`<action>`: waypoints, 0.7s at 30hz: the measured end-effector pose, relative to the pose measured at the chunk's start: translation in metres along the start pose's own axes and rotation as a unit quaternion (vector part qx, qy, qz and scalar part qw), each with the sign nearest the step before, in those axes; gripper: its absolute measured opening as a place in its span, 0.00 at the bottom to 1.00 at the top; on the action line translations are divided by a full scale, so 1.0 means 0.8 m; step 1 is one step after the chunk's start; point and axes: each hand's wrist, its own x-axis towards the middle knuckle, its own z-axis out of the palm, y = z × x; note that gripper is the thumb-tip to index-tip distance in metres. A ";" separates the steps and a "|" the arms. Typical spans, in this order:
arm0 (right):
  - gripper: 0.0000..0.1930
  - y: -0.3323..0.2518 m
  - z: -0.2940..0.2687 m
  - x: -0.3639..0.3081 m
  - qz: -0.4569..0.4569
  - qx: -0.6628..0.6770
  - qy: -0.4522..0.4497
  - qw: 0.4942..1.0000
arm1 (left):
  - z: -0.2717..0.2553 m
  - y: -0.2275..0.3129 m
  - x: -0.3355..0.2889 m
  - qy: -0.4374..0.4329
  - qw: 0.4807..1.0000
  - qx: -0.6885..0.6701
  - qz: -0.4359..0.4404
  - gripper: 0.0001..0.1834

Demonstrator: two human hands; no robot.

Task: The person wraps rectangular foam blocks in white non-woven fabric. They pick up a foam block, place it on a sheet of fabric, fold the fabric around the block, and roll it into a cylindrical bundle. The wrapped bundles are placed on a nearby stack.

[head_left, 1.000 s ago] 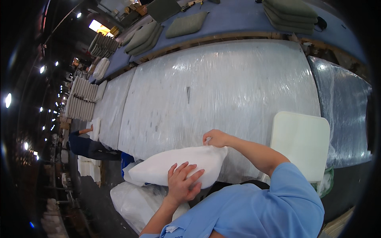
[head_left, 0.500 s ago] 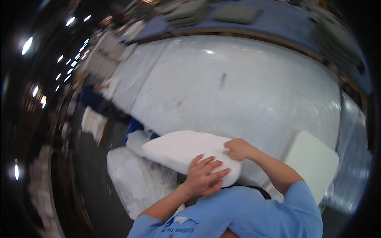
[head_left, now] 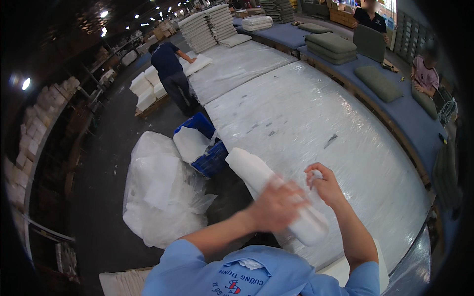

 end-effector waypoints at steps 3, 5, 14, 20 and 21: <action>0.04 -0.002 -0.017 -0.015 0.070 -0.088 0.055 0.992 | -0.030 -0.106 -0.054 0.069 0.946 0.212 -0.234 0.23; 0.04 -0.005 -0.005 -0.017 0.084 -0.136 0.052 0.986 | -0.026 -0.157 -0.077 0.081 0.918 0.207 -0.327 0.21; 0.22 -0.068 0.149 0.060 0.033 -0.509 -0.127 0.851 | -0.001 -0.223 -0.049 0.052 0.915 -0.163 -0.366 0.18; 0.21 0.027 0.026 0.097 0.056 -0.591 -0.034 0.804 | 0.014 -0.242 -0.046 0.060 0.907 -0.241 -0.339 0.19; 0.20 0.023 0.017 0.093 0.113 -0.564 -0.043 0.817 | 0.015 -0.256 -0.064 0.099 0.899 -0.265 -0.335 0.18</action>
